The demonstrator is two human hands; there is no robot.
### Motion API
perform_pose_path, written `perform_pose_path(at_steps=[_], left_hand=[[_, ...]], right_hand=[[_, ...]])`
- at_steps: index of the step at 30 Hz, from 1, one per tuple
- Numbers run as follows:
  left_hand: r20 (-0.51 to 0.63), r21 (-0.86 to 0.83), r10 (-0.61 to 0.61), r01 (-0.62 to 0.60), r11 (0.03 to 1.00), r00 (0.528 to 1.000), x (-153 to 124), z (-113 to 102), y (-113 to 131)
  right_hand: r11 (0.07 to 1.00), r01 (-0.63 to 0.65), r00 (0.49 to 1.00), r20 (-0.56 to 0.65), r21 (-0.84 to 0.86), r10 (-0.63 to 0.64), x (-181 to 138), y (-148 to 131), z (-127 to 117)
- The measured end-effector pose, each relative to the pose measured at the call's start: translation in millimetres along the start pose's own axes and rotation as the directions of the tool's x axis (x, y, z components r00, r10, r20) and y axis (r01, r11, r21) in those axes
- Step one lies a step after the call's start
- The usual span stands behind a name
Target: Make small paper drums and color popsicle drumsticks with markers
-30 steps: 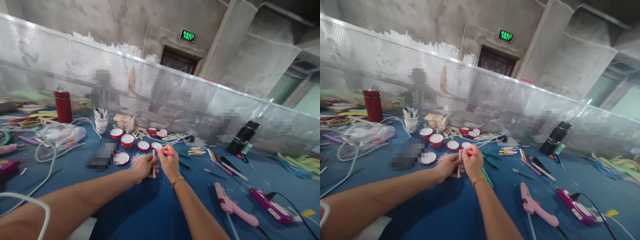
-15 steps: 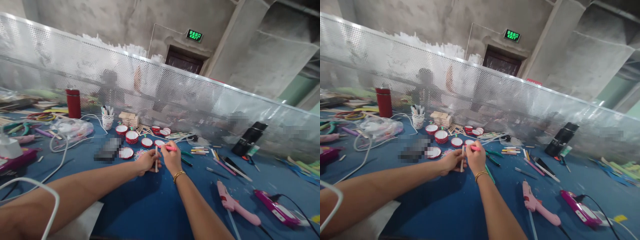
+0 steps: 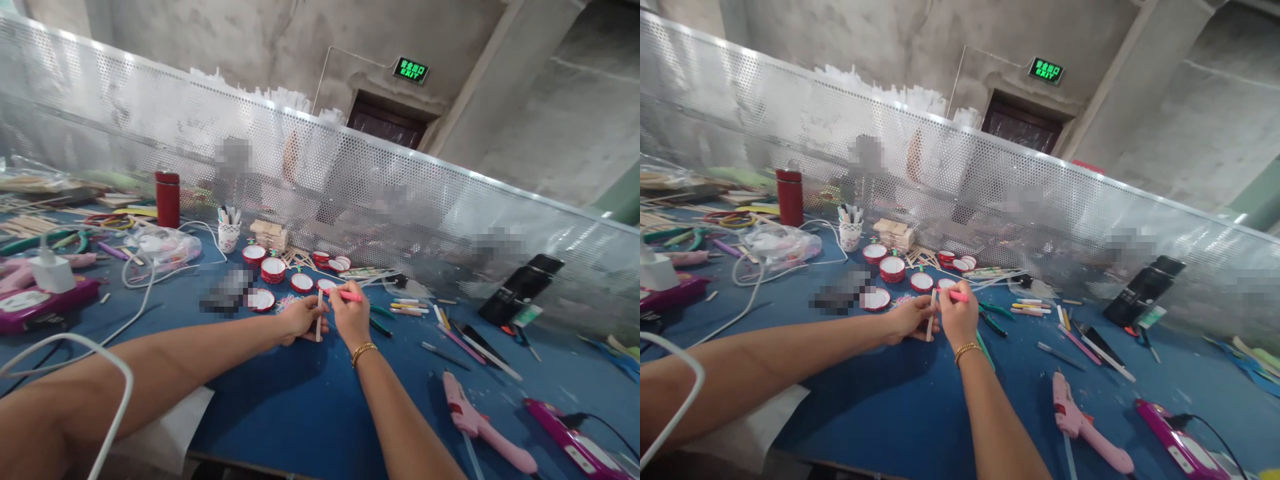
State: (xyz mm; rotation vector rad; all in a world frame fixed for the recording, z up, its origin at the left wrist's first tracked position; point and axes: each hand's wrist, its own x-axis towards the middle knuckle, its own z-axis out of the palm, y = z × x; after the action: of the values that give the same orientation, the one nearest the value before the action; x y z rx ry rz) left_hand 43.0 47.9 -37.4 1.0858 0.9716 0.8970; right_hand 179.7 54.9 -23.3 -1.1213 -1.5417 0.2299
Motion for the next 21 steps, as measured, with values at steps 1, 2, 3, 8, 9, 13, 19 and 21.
perform_pose_path(at_steps=[1,2,3,8,9,13,19,21], left_hand=[[-0.004,0.005,-0.006,0.006,1.0,1.0,-1.3,0.7,1.5],[-0.007,0.01,-0.013,0.013,1.0,1.0,-2.3,1.2,2.8],[-0.009,0.014,-0.018,0.018,1.0,1.0,-3.2,1.5,4.0],[-0.005,0.002,-0.012,0.012,1.0,1.0,-3.3,0.1,5.0],[-0.003,-0.002,-0.009,0.009,1.0,1.0,-2.9,-0.3,4.5],[0.007,-0.001,0.0,0.0,1.0,1.0,-1.8,-1.4,2.9],[0.017,-0.001,0.007,-0.007,1.0,1.0,-1.4,-4.2,2.1],[0.02,-0.006,0.007,-0.007,1.0,1.0,-1.1,-5.0,1.8]], right_hand=[[1.0,0.001,1.0,-0.006,0.003,-0.001,-0.1,0.5,0.4],[1.0,0.002,1.0,-0.013,0.006,-0.002,-0.1,1.0,0.7],[1.0,0.004,1.0,-0.02,0.009,-0.004,0.0,1.4,1.0],[1.0,0.002,1.0,-0.02,0.014,-0.002,1.5,1.5,1.4],[1.0,-0.001,1.0,-0.02,0.014,0.001,1.8,1.2,1.2],[1.0,-0.004,1.0,-0.027,0.005,0.004,2.3,-0.4,0.6],[1.0,0.006,1.0,-0.027,0.002,-0.006,3.1,-1.0,1.8],[1.0,0.015,0.999,-0.029,-0.001,-0.015,3.7,-0.1,2.8]])
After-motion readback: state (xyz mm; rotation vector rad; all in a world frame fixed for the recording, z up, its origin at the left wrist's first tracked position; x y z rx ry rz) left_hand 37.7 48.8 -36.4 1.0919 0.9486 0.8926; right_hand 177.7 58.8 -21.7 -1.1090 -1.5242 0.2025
